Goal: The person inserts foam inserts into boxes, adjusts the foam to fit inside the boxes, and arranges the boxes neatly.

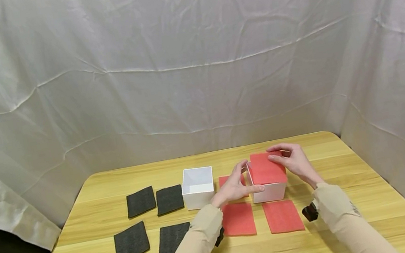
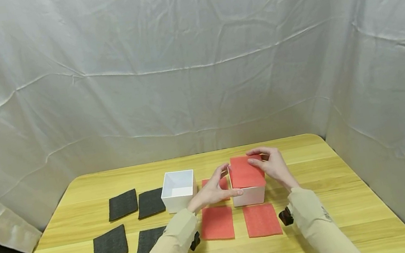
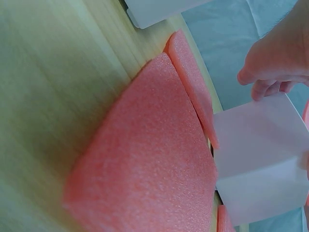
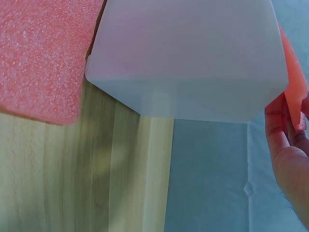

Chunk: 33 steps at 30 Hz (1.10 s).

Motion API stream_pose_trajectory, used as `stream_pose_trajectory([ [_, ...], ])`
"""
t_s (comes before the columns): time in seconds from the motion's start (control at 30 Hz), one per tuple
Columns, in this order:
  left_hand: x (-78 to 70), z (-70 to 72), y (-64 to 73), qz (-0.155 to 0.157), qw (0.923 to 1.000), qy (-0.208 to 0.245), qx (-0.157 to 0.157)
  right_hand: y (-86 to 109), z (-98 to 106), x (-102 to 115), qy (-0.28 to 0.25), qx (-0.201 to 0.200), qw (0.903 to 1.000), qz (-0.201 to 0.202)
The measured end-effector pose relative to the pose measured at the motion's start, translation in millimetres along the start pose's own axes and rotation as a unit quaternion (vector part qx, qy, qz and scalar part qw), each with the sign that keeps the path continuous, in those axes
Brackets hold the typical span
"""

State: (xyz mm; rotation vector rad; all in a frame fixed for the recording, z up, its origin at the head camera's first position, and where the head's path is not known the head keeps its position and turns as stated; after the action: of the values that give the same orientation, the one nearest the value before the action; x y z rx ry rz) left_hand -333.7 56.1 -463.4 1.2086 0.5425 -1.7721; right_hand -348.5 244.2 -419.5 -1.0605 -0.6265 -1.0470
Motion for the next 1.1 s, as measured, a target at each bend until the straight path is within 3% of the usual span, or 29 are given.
stream_pose_trajectory([
  [0.37, -0.4, 0.5, 1.2, -0.003, 1.0000, 0.000, 0.002, -3.3, -6, 1, 0.034, 0.028, 0.9990, -0.009],
  [0.63, 0.4, 0.6, -0.1, 0.001, 1.0000, -0.007, 0.000, -6.2, -11, 2, 0.075, 0.048, 0.9960, 0.005],
  [1.1, 1.0, 0.4, -0.9, 0.002, 1.0000, -0.006, -0.001, -8.2, -18, 1, 0.143, 0.056, 0.9882, 0.011],
])
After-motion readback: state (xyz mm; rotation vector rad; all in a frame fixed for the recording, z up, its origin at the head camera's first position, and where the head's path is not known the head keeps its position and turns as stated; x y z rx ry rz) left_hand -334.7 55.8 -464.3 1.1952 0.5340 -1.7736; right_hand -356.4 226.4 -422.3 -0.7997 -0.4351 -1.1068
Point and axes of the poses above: each hand's wrist, its own y-axis away from the middle knuckle, its own z-axis out of the back of the hand, x = y × z, the point moved 8 cm from there along -y, towards the middle knuckle, and after that the axes turned 6 degrees about z, right-handed, at the moved point
